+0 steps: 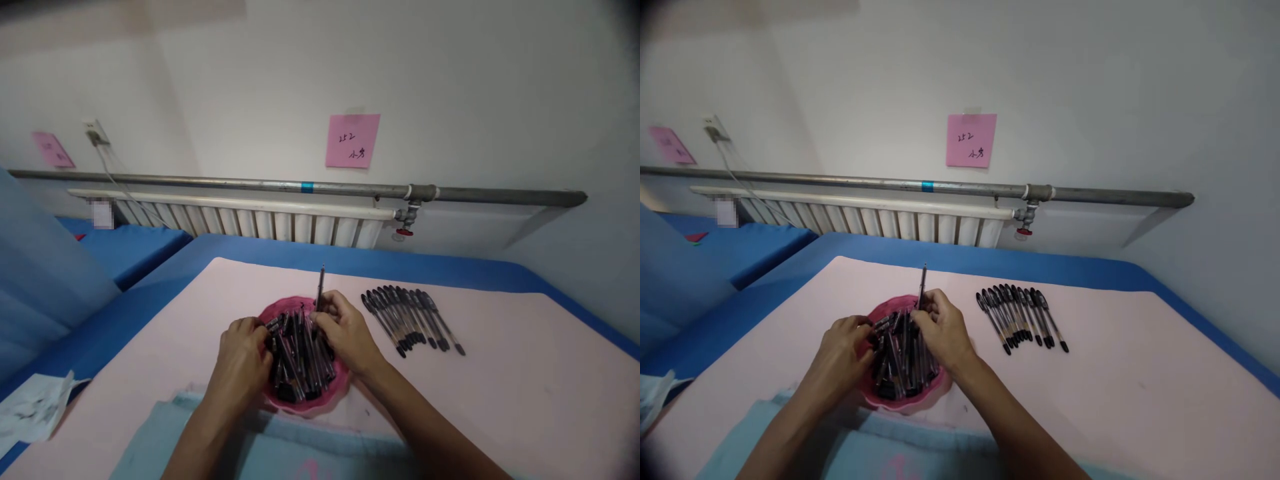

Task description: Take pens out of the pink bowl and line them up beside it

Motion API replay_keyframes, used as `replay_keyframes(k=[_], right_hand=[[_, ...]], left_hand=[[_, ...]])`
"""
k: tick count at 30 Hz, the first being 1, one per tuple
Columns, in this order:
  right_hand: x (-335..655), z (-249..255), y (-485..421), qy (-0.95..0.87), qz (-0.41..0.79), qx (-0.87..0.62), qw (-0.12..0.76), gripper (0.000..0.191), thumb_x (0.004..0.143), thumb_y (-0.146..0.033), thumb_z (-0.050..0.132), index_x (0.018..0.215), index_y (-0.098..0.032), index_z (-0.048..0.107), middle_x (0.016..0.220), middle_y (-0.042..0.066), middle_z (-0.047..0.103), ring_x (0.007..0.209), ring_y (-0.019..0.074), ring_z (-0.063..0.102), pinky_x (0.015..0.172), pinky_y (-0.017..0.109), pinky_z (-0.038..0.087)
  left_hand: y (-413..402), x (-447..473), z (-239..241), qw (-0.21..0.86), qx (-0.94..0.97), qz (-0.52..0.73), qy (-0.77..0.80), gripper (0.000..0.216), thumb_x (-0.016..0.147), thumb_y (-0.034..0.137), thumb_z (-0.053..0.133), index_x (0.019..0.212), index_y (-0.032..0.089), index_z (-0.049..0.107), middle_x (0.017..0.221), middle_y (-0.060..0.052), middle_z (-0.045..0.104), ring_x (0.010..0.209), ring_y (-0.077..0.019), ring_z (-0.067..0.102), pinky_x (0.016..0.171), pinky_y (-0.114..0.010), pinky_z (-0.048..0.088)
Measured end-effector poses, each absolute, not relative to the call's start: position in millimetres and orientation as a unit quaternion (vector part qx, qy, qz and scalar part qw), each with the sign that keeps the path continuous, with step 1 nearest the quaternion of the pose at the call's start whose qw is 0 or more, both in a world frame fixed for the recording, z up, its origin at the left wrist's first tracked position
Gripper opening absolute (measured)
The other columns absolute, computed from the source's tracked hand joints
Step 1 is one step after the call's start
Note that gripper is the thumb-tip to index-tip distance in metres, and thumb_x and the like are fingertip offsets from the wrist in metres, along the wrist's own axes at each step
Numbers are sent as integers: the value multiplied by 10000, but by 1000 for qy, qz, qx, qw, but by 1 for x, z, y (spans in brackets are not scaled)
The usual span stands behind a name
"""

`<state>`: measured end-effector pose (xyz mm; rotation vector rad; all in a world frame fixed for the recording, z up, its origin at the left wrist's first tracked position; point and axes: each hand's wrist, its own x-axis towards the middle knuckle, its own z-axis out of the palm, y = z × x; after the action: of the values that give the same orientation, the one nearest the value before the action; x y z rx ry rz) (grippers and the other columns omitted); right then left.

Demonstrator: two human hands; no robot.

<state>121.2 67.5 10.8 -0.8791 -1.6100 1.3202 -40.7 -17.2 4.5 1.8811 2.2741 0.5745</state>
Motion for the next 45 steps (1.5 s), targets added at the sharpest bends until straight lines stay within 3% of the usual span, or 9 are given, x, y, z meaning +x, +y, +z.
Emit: replay_keyframes(k=[7, 16, 21, 25, 28, 32, 36, 42, 45], right_hand=[[120, 11, 66, -641, 537, -354, 418, 90, 704, -212, 541, 789, -208, 511, 645, -58, 546, 604, 114, 527, 574, 227, 421], [119, 15, 63, -641, 541, -342, 424, 106, 675, -175, 551, 777, -199, 543, 669, -58, 560, 635, 108, 535, 626, 229, 434], [118, 15, 60, -584, 609, -340, 414, 85, 696, -199, 550, 764, -201, 500, 594, -63, 559, 471, 82, 490, 454, 195, 375], [114, 14, 57, -515, 684, -313, 411, 92, 719, -244, 542, 772, -196, 483, 562, -52, 572, 380, 74, 460, 379, 187, 336], [113, 14, 55, -489, 713, -293, 409, 107, 717, -254, 560, 776, -195, 493, 562, -44, 580, 394, 80, 478, 379, 186, 355], [113, 16, 55, -473, 711, -290, 433, 116, 708, -247, 581, 765, -189, 499, 572, -32, 587, 456, 98, 526, 394, 183, 380], [116, 17, 58, -499, 681, -315, 434, 92, 738, -258, 555, 752, -186, 499, 530, -49, 556, 403, 73, 468, 373, 168, 333], [118, 14, 58, -594, 636, -334, 362, 77, 796, -276, 503, 790, -205, 530, 516, -68, 497, 403, 77, 432, 392, 186, 322], [118, 11, 56, -670, 599, -302, 317, 66, 791, -213, 509, 806, -211, 574, 571, -59, 508, 498, 89, 471, 485, 207, 378]], left_hand=[[-20, -36, -3, 82, 640, 114, 755, 280, 595, 153, 557, 830, 228, 687, 1194, -124, 568, 1170, -345, 394, 899, -466, 316], [-18, -30, -7, 77, 634, 101, 762, 300, 609, 120, 540, 821, 246, 712, 1182, -123, 590, 1172, -374, 404, 885, -500, 320], [-20, -37, 4, 97, 590, 246, 763, 206, 650, 164, 575, 796, 242, 697, 1147, -87, 617, 1103, -322, 470, 903, -456, 337], [-24, -32, 14, 314, 511, 433, 672, 103, 693, 237, 584, 753, 213, 664, 774, -39, 674, 766, -218, 589, 709, -312, 440], [-24, -26, 17, 416, 453, 503, 607, 99, 677, 243, 618, 752, 187, 652, 751, -39, 666, 744, -200, 588, 675, -278, 444], [-23, -22, 18, 444, 431, 518, 590, 104, 673, 231, 629, 757, 171, 638, 749, -29, 649, 738, -176, 569, 677, -265, 435], [-23, -26, 16, 441, 433, 520, 589, 101, 683, 236, 618, 757, 167, 619, 724, -2, 616, 715, -153, 545, 662, -255, 422], [-22, -29, 13, 427, 413, 551, 586, 136, 685, 285, 635, 752, 168, 617, 702, 10, 600, 688, -138, 526, 648, -250, 421], [-20, -30, 13, 424, 378, 585, 579, 186, 682, 335, 644, 772, 172, 626, 704, 13, 606, 666, -130, 529, 630, -246, 431]])
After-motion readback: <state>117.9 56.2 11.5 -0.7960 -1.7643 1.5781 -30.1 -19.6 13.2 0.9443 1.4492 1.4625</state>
